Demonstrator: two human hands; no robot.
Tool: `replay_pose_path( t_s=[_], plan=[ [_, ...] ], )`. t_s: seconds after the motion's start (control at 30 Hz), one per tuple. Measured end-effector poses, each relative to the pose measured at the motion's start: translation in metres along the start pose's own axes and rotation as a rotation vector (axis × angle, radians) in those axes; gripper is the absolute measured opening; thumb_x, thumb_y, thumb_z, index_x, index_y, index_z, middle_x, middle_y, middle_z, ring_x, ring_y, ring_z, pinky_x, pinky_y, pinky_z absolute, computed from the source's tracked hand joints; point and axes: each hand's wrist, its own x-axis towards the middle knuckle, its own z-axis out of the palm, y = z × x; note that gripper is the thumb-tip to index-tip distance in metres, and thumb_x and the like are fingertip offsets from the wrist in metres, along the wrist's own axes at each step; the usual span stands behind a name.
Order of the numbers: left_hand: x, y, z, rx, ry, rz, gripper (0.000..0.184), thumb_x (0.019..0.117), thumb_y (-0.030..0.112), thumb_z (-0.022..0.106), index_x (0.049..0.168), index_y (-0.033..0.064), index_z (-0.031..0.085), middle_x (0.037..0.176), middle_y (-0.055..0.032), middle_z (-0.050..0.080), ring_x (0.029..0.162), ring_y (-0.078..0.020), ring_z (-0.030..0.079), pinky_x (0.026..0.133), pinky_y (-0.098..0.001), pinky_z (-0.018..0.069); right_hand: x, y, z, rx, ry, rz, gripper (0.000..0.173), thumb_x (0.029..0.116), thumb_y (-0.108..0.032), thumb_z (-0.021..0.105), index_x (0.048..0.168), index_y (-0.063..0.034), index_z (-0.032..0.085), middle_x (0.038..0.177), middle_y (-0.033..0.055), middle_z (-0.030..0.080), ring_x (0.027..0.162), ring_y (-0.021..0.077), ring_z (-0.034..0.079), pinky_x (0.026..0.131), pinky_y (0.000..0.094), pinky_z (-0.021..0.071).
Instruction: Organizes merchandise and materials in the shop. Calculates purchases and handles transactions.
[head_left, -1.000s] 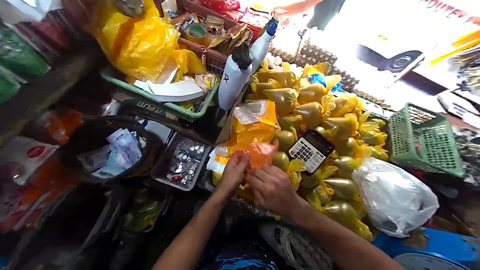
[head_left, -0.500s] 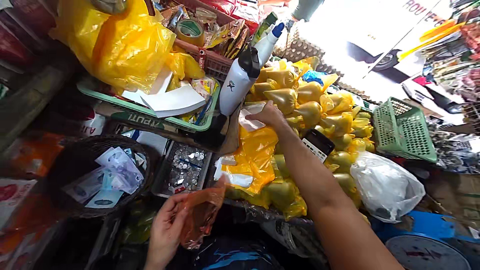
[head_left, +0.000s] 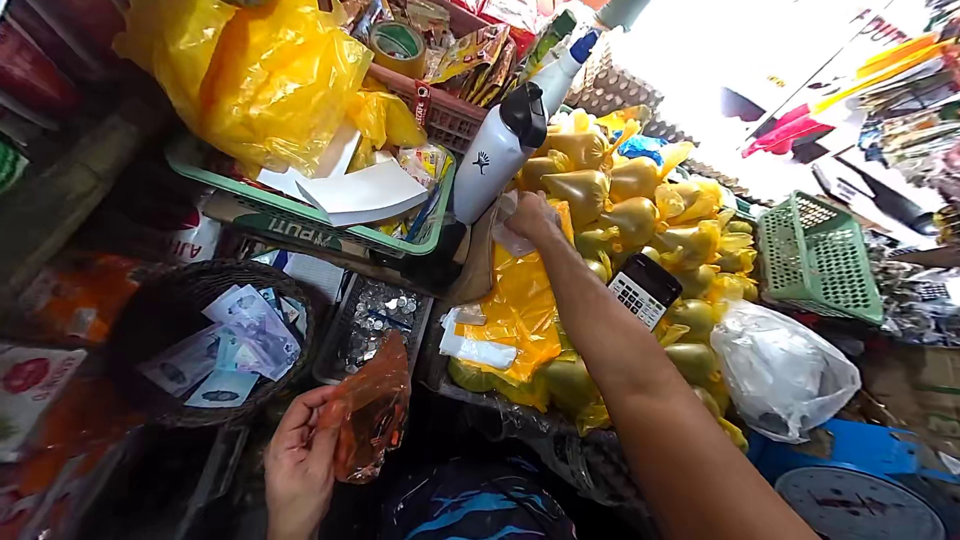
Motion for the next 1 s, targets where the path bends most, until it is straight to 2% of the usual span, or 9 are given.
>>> replay_pose_path(
  t_s=[0.1,0.2,0.33,0.4,0.47,0.57,0.7,0.87,1.0],
  plan=[
    [-0.002,0.004,0.006,0.035,0.003,0.021,0.021,0.0992,0.012,0.059,0.117,0.0019,0.065,0.084,-0.0032,0.066,0.058,-0.0098,0.059,0.051,-0.0214,0.0524,0.006,-0.002,-0.006,-0.043,-0.042,0.015,0.055,0.0805,-0.035,0.079,0.122,-0.0004,0.067,0.144,0.0277,0.051,0.124,0.0464,0.058,0.09,0.07,0.0509],
    [-0.009,0.008,0.015,0.077,0.033,0.041,0.021,0.0989,0.012,0.06,0.116,0.0021,0.066,0.083,-0.0038,0.066,0.057,-0.0108,0.058,0.049,-0.0219,0.0516,0.016,-0.001,-0.005,-0.04,-0.023,-0.032,0.048,0.0824,-0.031,0.076,0.118,0.0004,0.068,0.143,0.0253,0.053,0.12,0.0439,0.062,0.088,0.0691,0.0528],
    [-0.022,0.021,0.027,0.156,0.1,0.101,0.021,0.0991,0.013,0.059,0.116,0.0016,0.066,0.085,-0.0034,0.066,0.061,-0.0106,0.059,0.053,-0.0219,0.053,0.011,0.01,-0.012,0.047,-0.005,-0.072,0.038,0.0859,-0.035,0.072,0.105,-0.0018,0.071,0.116,0.0241,0.069,0.107,0.0435,0.068,0.082,0.0707,0.0525],
    [-0.029,0.031,0.034,0.189,0.157,0.14,0.022,0.0994,0.014,0.059,0.115,0.0011,0.066,0.087,-0.0031,0.066,0.062,-0.0103,0.06,0.053,-0.0217,0.0535,0.012,0.032,-0.018,0.196,0.014,-0.095,0.041,0.087,-0.04,0.072,0.104,-0.0031,0.073,0.115,0.0242,0.069,0.109,0.044,0.067,0.087,0.0723,0.0512],
    [-0.037,0.041,0.042,0.215,0.21,0.171,0.021,0.1004,0.015,0.058,0.115,0.001,0.065,0.09,-0.0027,0.067,0.063,-0.0094,0.061,0.054,-0.0214,0.0539,0.015,0.06,-0.024,0.432,0.046,-0.106,0.039,0.0844,-0.036,0.077,0.103,-0.0029,0.074,0.11,0.0237,0.07,0.106,0.0429,0.067,0.088,0.0715,0.0506],
    [-0.047,0.052,0.059,0.235,0.256,0.201,0.021,0.099,0.012,0.057,0.115,0.0003,0.065,0.094,-0.0041,0.068,0.069,-0.0109,0.064,0.059,-0.0224,0.0561,0.012,0.102,-0.033,0.812,0.046,-0.02,0.033,0.0789,-0.027,0.079,0.101,-0.0038,0.073,0.098,0.0176,0.072,0.09,0.0325,0.069,0.079,0.0601,0.0563],
    [-0.05,0.065,0.098,0.246,0.243,0.238,0.021,0.0973,0.008,0.058,0.114,-0.0008,0.066,0.096,-0.0056,0.069,0.073,-0.0122,0.065,0.063,-0.0239,0.0579,0.006,0.154,-0.042,1.298,-0.035,0.012,0.041,0.0806,-0.023,0.08,0.117,-0.0073,0.07,0.104,0.0128,0.072,0.09,0.0248,0.071,0.079,0.0497,0.0608],
    [-0.02,0.071,0.174,0.22,0.128,0.196,0.027,0.1,0.008,0.06,0.126,0.0004,0.063,0.108,-0.0122,0.071,0.093,-0.0218,0.071,0.081,-0.0373,0.0626,-0.029,0.206,-0.058,1.497,0.035,-0.155,0.03,0.0824,-0.019,0.08,0.109,-0.006,0.072,0.093,0.008,0.074,0.082,0.0196,0.072,0.076,0.0431,0.0631],
    [0.01,0.055,0.238,0.309,0.04,0.113,0.029,0.1004,0.013,0.062,0.128,0.0142,0.068,0.106,-0.0061,0.074,0.082,-0.0183,0.071,0.071,-0.0387,0.0625,-0.102,0.24,-0.077,1.499,0.108,-0.35,0.017,0.0886,-0.013,0.075,0.104,-0.0058,0.072,0.088,0.0026,0.074,0.077,0.0127,0.071,0.073,0.0351,0.0632]
  ],
)
